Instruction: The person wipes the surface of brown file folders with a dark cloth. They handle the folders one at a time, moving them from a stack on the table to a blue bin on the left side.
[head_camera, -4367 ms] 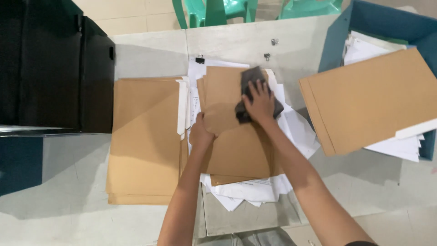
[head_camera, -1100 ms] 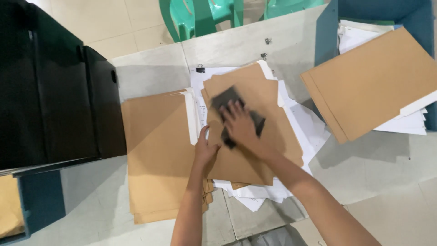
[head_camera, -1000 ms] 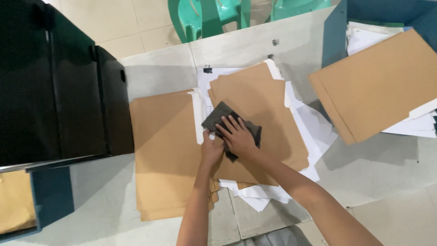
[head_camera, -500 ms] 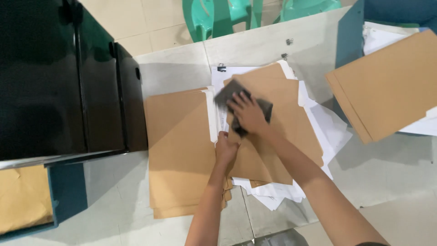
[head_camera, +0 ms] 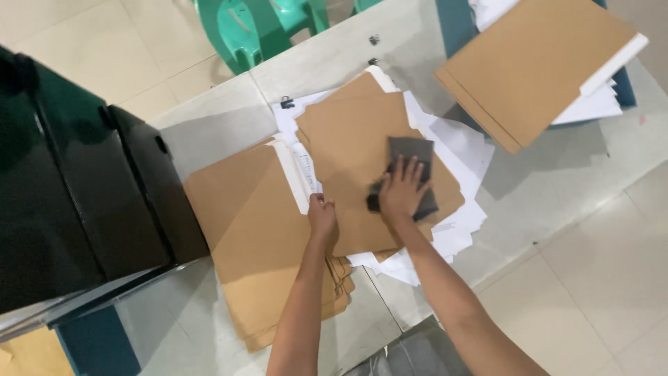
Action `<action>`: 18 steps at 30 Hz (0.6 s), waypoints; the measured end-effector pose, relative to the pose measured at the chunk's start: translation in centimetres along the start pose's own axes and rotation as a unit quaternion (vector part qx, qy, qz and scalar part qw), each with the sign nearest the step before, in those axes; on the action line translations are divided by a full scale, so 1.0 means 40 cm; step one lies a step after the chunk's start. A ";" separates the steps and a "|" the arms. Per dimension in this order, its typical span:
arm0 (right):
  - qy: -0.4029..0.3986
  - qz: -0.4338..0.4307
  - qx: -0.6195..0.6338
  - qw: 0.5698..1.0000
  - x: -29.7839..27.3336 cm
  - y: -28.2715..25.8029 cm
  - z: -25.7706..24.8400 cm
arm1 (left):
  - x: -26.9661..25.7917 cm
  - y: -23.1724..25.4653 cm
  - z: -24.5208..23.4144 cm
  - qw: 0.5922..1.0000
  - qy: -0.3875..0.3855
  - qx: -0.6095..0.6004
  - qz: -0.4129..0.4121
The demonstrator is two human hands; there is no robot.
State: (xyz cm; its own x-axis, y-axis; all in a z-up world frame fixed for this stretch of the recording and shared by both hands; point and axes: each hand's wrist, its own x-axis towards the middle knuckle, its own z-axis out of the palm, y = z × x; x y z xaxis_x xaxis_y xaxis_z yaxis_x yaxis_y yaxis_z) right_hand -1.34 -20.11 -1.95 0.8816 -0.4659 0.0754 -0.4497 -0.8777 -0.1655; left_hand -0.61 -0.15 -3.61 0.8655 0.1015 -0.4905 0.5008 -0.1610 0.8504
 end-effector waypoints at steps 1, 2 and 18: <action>0.003 0.010 0.000 1.000 -0.024 -0.030 -0.004 | 0.005 0.006 -0.002 1.000 -0.008 0.005 0.003; -0.009 -0.031 -0.001 0.999 -0.049 -0.060 -0.006 | 0.008 0.010 -0.004 1.000 -0.012 -0.006 -0.027; -0.046 -0.122 0.070 0.989 -0.137 0.175 -0.065 | 0.018 -0.045 -0.006 0.999 -0.033 0.003 0.033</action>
State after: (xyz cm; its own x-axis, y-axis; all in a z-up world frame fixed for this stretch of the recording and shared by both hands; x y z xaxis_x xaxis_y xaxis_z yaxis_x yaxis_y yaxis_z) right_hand -9.68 -23.98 -0.97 0.9736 -0.2243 0.0420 -0.2031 -0.9355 -0.2890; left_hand -0.89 0.43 -5.45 0.8956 0.0257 -0.4442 0.4416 -0.1719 0.8806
